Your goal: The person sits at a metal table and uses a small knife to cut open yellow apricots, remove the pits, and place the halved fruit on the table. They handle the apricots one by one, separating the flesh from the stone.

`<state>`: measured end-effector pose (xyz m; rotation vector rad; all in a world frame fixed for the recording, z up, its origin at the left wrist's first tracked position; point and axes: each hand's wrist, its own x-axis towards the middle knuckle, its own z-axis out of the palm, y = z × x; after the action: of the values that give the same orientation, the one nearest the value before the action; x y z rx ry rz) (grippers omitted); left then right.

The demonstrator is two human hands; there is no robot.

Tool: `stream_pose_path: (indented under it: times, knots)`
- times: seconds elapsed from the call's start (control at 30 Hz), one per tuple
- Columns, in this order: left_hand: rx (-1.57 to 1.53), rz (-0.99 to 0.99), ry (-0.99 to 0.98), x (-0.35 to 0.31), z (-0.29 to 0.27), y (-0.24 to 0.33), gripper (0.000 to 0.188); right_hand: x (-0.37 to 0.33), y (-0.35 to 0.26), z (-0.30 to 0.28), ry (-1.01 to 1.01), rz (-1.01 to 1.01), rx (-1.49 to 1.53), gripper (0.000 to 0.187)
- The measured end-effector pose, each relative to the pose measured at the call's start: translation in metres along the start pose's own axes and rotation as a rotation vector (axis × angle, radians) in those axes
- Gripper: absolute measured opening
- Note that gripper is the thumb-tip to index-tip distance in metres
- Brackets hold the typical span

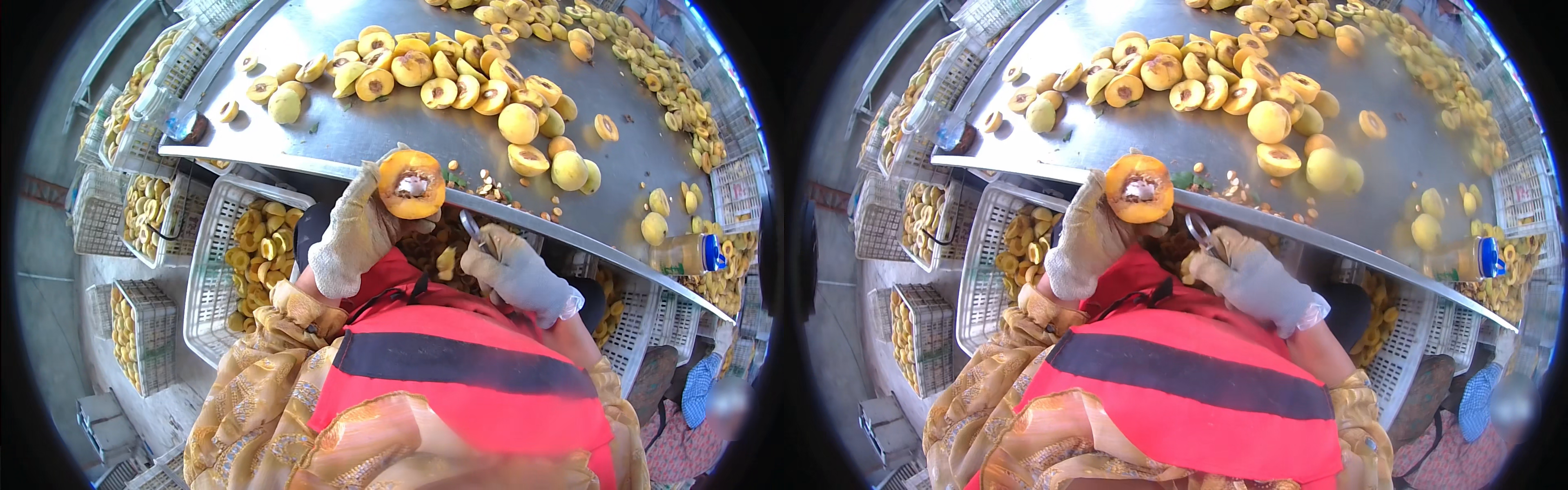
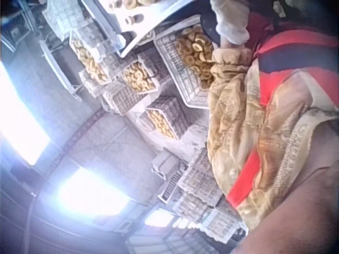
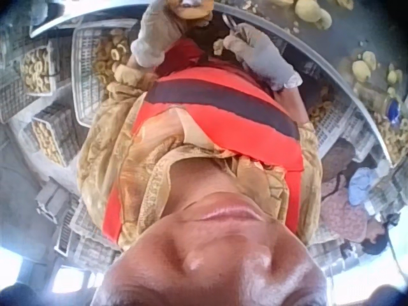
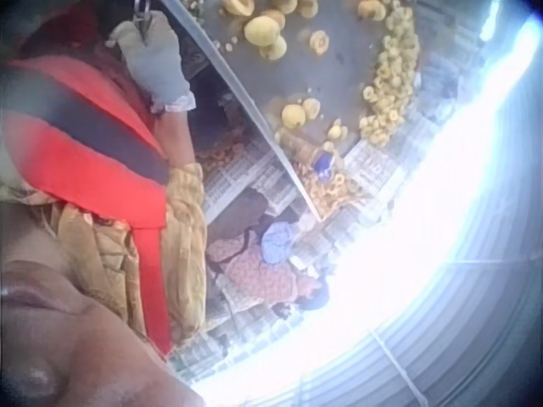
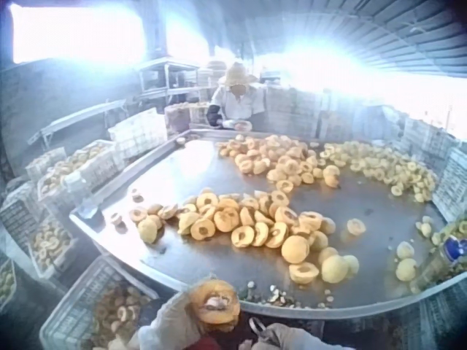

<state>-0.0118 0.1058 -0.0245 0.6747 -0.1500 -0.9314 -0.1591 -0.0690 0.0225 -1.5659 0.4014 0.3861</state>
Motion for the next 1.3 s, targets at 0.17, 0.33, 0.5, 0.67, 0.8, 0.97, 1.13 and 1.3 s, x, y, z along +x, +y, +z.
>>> stream_pose_path:
  times: [0.17,0.33,0.5,0.67,0.8,0.97,1.13,1.3]
  knots:
    - [0.053,-0.139,-0.175,-0.007,0.006,0.001,0.059,0.003,-0.021,-0.004,0.296,-0.539,-0.685,0.023]
    - [-0.015,-0.102,-0.363,-0.003,-0.005,-0.003,0.068,0.008,-0.041,-0.005,0.359,-0.64,-1.014,0.027]
    - [0.013,-0.013,-0.095,-0.008,0.012,-0.009,0.075,0.016,-0.044,0.005,0.211,-0.545,-1.021,0.03]
    - [0.086,0.101,-0.007,-0.008,0.014,-0.011,0.073,0.022,-0.031,0.016,0.249,-0.666,-0.815,0.027]
    - [0.289,0.226,0.063,-0.008,0.017,-0.01,0.074,0.027,-0.025,0.029,0.086,-0.482,-0.499,0.029]
    - [0.544,0.149,0.152,-0.013,0.032,0.004,0.066,0.023,-0.014,0.035,0.155,-0.443,-0.702,0.027]
    - [0.466,0.045,0.219,-0.002,0.022,0.0,0.065,0.018,-0.035,0.041,0.035,-0.072,-0.437,0.028]
    - [0.586,0.072,0.212,0.005,0.03,0.0,0.063,0.036,0.022,0.045,0.435,-0.636,-0.839,0.029]
